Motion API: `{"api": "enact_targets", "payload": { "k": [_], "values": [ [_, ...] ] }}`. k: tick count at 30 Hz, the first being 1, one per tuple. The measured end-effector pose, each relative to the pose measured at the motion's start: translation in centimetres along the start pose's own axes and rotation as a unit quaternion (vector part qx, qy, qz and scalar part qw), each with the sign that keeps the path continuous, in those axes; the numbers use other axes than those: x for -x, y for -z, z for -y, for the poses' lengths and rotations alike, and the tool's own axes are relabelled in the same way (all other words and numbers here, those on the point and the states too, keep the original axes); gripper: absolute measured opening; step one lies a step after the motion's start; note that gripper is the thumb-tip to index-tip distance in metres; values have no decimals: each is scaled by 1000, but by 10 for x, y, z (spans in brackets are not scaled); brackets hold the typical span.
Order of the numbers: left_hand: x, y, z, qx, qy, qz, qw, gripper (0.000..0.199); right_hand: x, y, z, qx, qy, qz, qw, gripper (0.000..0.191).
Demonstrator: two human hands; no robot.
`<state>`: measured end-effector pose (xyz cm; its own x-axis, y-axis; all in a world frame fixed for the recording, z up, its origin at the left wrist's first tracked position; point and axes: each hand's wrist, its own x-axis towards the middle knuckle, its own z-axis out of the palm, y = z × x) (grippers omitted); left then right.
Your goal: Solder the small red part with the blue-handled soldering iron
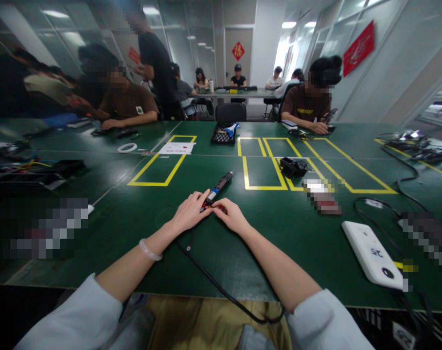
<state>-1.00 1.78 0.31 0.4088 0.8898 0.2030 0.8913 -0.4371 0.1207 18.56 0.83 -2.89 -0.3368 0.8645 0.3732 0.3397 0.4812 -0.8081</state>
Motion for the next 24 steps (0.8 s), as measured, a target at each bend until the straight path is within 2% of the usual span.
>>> {"api": "enact_targets", "payload": {
  "k": [4,9,15,19,24],
  "values": [
    [-1,5,29,-17,45,13,999,71,0,2,2,10,-5,21,1000,17],
    [-2,13,89,-29,137,24,990,72,-1,3,3,10,-19,35,999,15],
    [9,27,152,-66,271,16,960,66,0,3,5,8,-29,42,999,15],
    [21,35,176,-69,331,-41,940,58,0,3,5,10,-31,47,998,15],
    [29,38,190,-79,379,-86,918,55,0,4,5,13,-28,53,998,16]
  ]
}}
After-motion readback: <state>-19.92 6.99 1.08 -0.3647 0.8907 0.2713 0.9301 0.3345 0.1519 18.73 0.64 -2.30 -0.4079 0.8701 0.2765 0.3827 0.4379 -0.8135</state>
